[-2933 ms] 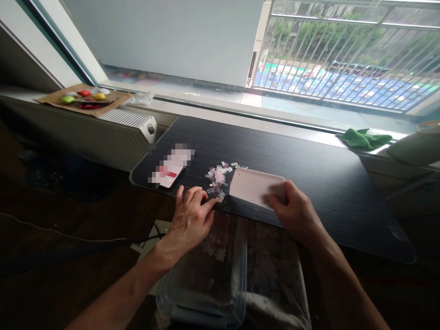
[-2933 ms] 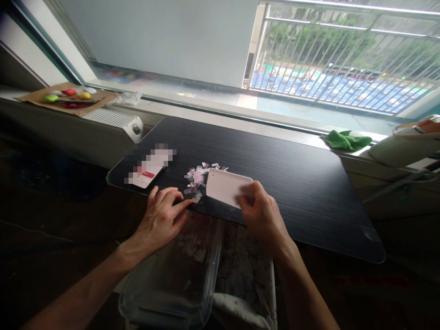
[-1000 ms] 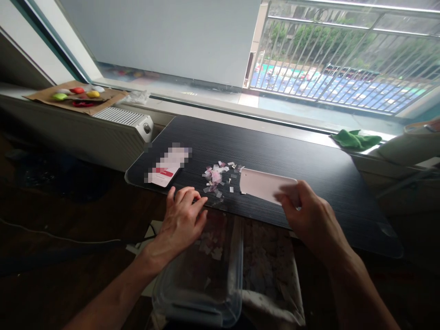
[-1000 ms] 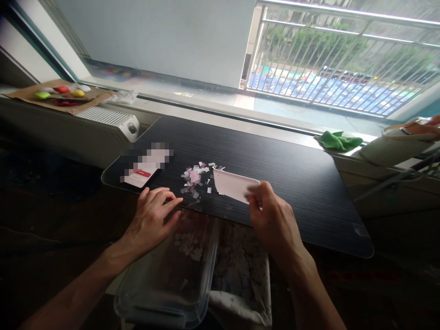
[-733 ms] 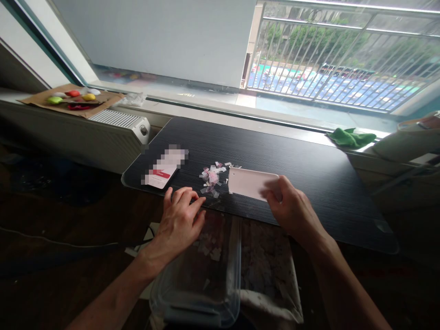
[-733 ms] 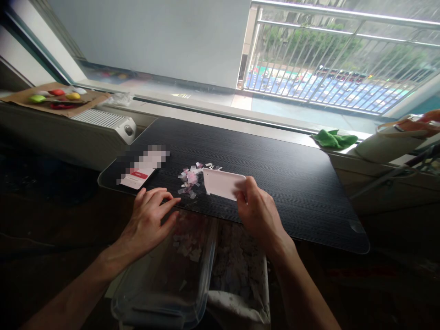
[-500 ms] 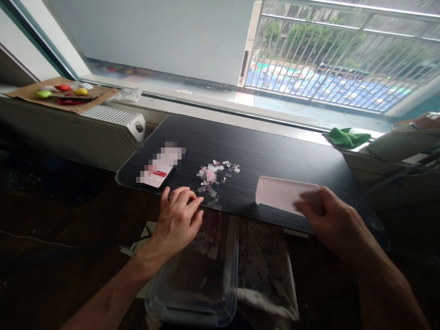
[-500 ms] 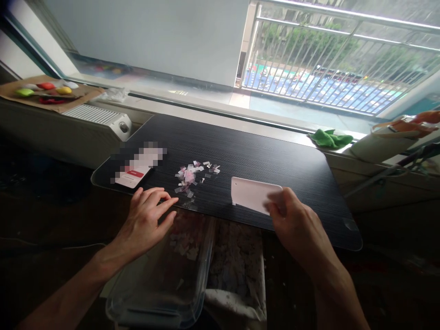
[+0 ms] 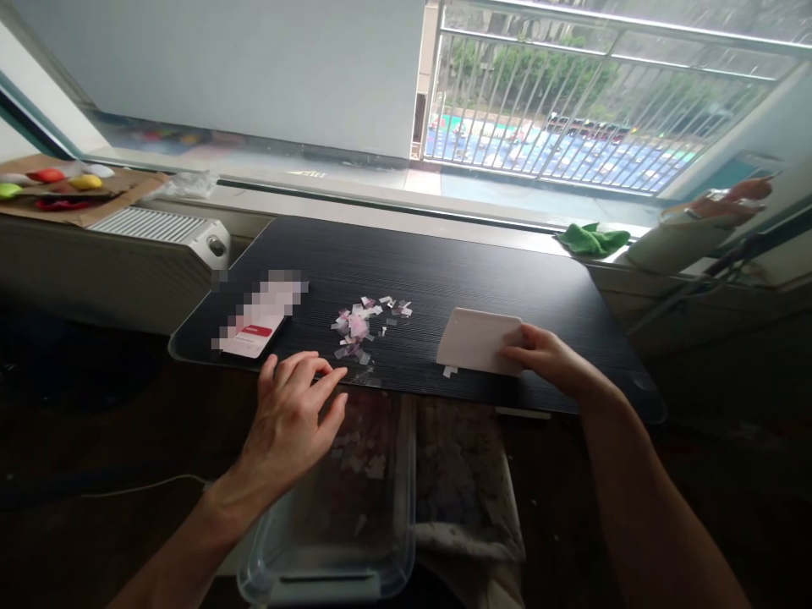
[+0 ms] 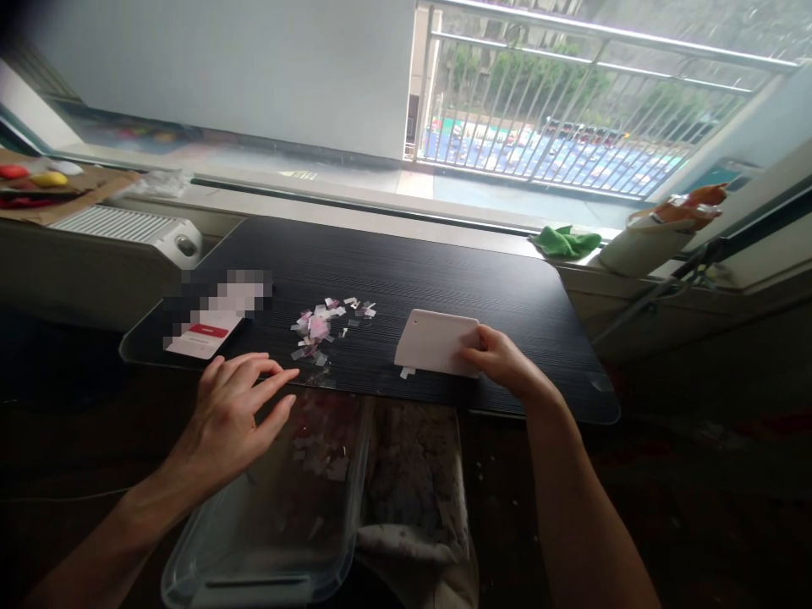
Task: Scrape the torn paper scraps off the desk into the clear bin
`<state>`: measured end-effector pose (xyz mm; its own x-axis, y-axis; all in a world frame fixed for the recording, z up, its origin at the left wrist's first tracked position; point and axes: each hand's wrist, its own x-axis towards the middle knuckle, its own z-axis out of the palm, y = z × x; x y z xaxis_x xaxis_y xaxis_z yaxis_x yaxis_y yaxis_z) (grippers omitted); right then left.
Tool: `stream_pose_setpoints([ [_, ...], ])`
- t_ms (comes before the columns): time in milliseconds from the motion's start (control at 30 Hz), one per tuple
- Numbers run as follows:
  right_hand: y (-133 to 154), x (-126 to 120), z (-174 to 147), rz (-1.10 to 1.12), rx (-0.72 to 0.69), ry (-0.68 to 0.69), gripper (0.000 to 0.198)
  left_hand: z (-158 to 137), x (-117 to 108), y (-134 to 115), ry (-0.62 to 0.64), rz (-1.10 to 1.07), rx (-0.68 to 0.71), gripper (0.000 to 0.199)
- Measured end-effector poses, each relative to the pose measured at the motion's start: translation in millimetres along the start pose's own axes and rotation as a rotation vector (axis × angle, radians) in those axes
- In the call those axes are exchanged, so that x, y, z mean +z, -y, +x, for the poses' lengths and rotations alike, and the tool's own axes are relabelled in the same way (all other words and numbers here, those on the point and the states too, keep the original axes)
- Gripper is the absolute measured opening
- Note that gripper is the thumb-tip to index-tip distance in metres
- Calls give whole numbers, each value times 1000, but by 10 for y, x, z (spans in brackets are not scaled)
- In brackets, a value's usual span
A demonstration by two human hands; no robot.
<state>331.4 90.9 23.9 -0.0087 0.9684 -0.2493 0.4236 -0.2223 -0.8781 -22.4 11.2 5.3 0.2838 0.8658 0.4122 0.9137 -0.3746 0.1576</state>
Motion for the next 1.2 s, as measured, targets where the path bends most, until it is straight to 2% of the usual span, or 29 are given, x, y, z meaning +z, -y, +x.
stream_pose_setpoints([
  [133,3,-41,-122,15,18,76,25,6,7,3,-2,-3,9,27],
  [300,-28,-65,-231,26,28,113,30,9,5,3,-22,-22,8,26],
  [533,11,-111,-442,48,69,51,34,6,5,7,-15,-18,23,26],
  [767,25,-173,-626,-17,-2,17,28,1,12,-4,-19,-49,-17,26],
  [867,29,-28,-553,-17,-66,-7,26,-10,0,-17,-8,-52,-41,25],
  [967,58,294,-360,23,-134,-36,24,-22,-12,-29,16,-44,-66,26],
  [1100,183,779,-75,43,-204,10,20,-33,-18,-22,29,-29,-95,27],
  [1200,275,968,50,44,-215,27,21,-40,-16,-4,28,-32,-102,27],
])
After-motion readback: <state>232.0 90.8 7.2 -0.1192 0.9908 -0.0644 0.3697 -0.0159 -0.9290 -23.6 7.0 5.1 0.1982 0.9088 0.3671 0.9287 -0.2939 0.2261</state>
